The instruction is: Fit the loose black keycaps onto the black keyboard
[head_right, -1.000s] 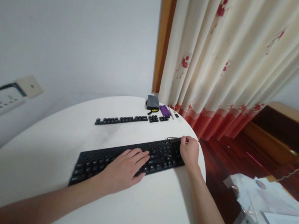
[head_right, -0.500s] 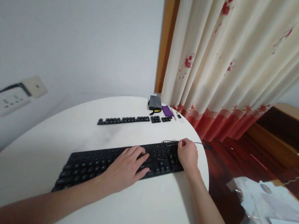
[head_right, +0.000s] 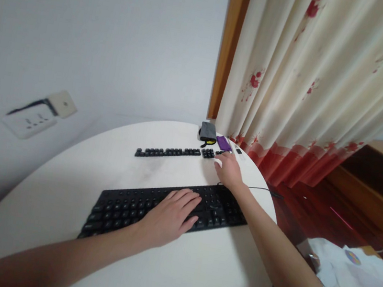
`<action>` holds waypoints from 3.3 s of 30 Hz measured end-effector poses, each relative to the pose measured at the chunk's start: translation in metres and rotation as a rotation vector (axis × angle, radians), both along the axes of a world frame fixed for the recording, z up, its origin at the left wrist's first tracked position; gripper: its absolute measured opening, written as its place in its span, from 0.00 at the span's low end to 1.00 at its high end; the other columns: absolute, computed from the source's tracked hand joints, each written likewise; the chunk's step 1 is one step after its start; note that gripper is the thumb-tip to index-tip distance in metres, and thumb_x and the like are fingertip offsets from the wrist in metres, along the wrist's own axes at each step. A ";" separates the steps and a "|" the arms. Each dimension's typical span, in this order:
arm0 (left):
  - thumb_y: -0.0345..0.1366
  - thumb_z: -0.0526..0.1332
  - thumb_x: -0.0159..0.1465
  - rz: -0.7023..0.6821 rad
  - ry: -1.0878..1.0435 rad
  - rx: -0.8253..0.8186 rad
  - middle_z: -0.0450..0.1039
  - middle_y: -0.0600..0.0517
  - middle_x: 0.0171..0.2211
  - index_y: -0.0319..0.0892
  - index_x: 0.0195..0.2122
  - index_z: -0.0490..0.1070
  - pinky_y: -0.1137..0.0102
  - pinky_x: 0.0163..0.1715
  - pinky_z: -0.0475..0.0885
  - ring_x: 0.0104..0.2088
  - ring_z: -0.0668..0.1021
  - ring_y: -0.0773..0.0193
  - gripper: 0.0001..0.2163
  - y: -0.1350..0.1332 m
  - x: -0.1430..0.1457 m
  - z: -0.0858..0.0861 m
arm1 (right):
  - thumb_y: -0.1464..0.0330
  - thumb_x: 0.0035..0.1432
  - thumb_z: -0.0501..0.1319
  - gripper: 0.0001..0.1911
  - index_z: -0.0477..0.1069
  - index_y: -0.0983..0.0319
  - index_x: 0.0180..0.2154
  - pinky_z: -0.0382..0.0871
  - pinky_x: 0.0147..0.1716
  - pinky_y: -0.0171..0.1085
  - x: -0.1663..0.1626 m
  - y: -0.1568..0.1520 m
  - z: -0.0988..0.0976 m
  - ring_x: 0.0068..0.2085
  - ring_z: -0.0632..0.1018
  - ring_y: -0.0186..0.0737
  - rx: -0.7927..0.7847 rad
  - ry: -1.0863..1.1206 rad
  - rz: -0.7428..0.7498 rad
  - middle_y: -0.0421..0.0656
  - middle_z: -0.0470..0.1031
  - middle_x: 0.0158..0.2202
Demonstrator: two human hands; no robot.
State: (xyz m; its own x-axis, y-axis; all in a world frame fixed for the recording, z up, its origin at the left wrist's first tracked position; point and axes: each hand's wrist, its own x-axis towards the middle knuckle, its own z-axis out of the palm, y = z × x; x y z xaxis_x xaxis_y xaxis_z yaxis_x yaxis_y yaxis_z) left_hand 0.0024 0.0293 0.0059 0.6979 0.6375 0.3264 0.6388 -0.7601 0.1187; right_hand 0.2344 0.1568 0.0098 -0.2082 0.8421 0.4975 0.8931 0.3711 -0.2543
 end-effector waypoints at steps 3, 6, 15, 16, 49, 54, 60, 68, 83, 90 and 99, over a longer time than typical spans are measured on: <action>0.42 0.51 0.71 0.012 0.007 -0.013 0.68 0.44 0.57 0.40 0.59 0.63 0.56 0.57 0.61 0.58 0.66 0.52 0.19 0.000 0.000 -0.001 | 0.71 0.62 0.56 0.16 0.76 0.63 0.49 0.62 0.53 0.46 -0.011 0.025 -0.002 0.48 0.69 0.50 -0.039 -0.142 0.027 0.50 0.75 0.46; 0.42 0.52 0.70 0.019 0.013 -0.026 0.68 0.44 0.57 0.40 0.59 0.64 0.56 0.57 0.61 0.58 0.66 0.52 0.19 0.000 0.000 -0.001 | 0.72 0.63 0.55 0.17 0.76 0.64 0.50 0.61 0.52 0.45 -0.018 0.039 -0.006 0.48 0.68 0.51 -0.066 -0.216 0.044 0.51 0.75 0.47; 0.41 0.52 0.70 0.006 0.012 -0.023 0.68 0.43 0.56 0.39 0.58 0.64 0.56 0.57 0.62 0.58 0.66 0.52 0.18 0.000 0.000 0.001 | 0.75 0.62 0.55 0.18 0.76 0.65 0.51 0.60 0.52 0.44 -0.023 0.046 -0.012 0.48 0.68 0.51 -0.118 -0.256 0.063 0.52 0.74 0.48; 0.41 0.52 0.70 0.007 0.011 -0.024 0.68 0.43 0.56 0.39 0.58 0.64 0.57 0.57 0.62 0.58 0.66 0.52 0.18 0.000 0.000 0.001 | 0.76 0.62 0.54 0.19 0.76 0.65 0.51 0.60 0.52 0.44 -0.023 0.046 -0.012 0.48 0.68 0.51 -0.119 -0.254 0.061 0.52 0.74 0.48; 0.42 0.52 0.70 0.015 0.017 -0.018 0.69 0.45 0.55 0.38 0.58 0.64 0.58 0.57 0.61 0.57 0.66 0.53 0.19 -0.001 0.000 0.001 | 0.72 0.55 0.65 0.11 0.78 0.59 0.42 0.67 0.40 0.35 -0.040 0.021 -0.009 0.40 0.76 0.41 -0.339 -0.145 0.323 0.44 0.77 0.42; 0.41 0.52 0.70 0.011 0.024 -0.017 0.68 0.44 0.56 0.38 0.58 0.64 0.58 0.56 0.62 0.57 0.66 0.52 0.19 -0.001 -0.001 0.001 | 0.74 0.56 0.63 0.09 0.79 0.62 0.40 0.67 0.41 0.36 -0.038 0.012 -0.001 0.38 0.76 0.41 -0.317 -0.068 0.365 0.45 0.77 0.38; 0.41 0.51 0.70 0.008 0.014 -0.009 0.68 0.43 0.56 0.38 0.58 0.64 0.58 0.56 0.62 0.57 0.67 0.51 0.18 0.000 0.000 0.001 | 0.70 0.60 0.62 0.08 0.77 0.61 0.41 0.70 0.38 0.36 -0.013 -0.039 0.017 0.36 0.76 0.39 -0.285 0.109 0.370 0.45 0.77 0.39; 0.40 0.51 0.70 -0.003 -0.005 -0.020 0.68 0.44 0.55 0.39 0.58 0.64 0.57 0.56 0.62 0.57 0.67 0.52 0.18 0.000 0.001 0.000 | 0.72 0.61 0.61 0.09 0.77 0.59 0.42 0.69 0.45 0.38 0.007 -0.099 0.011 0.42 0.76 0.41 -0.354 0.119 0.374 0.44 0.76 0.41; 0.45 0.49 0.71 -0.023 0.022 -0.037 0.62 0.50 0.63 0.47 0.65 0.57 0.57 0.54 0.62 0.58 0.64 0.51 0.22 0.000 -0.001 0.002 | 0.73 0.63 0.58 0.09 0.78 0.60 0.36 0.68 0.42 0.37 -0.011 -0.104 0.015 0.40 0.75 0.40 -0.358 -0.047 0.361 0.44 0.74 0.37; 0.49 0.48 0.71 -0.021 0.054 -0.058 0.64 0.51 0.62 0.50 0.65 0.57 0.56 0.52 0.62 0.56 0.65 0.51 0.23 0.002 0.000 0.003 | 0.73 0.61 0.59 0.10 0.78 0.58 0.39 0.69 0.43 0.39 -0.004 -0.104 0.013 0.41 0.76 0.42 -0.376 0.047 0.398 0.44 0.75 0.39; 0.48 0.48 0.71 -0.039 0.072 -0.057 0.58 0.53 0.66 0.51 0.67 0.54 0.56 0.54 0.61 0.59 0.63 0.51 0.24 0.004 0.000 0.002 | 0.70 0.59 0.64 0.03 0.76 0.60 0.37 0.71 0.41 0.40 0.016 -0.106 -0.002 0.39 0.77 0.42 -0.274 0.267 0.251 0.43 0.77 0.37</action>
State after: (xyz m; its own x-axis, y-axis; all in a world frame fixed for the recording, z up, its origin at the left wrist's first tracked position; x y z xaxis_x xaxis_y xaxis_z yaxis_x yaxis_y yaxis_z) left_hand 0.0023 0.0330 0.0075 0.7428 0.6258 0.2380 0.6175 -0.7777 0.1176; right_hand 0.2505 0.0509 0.0080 -0.3176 0.8898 0.3277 0.6736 0.4550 -0.5825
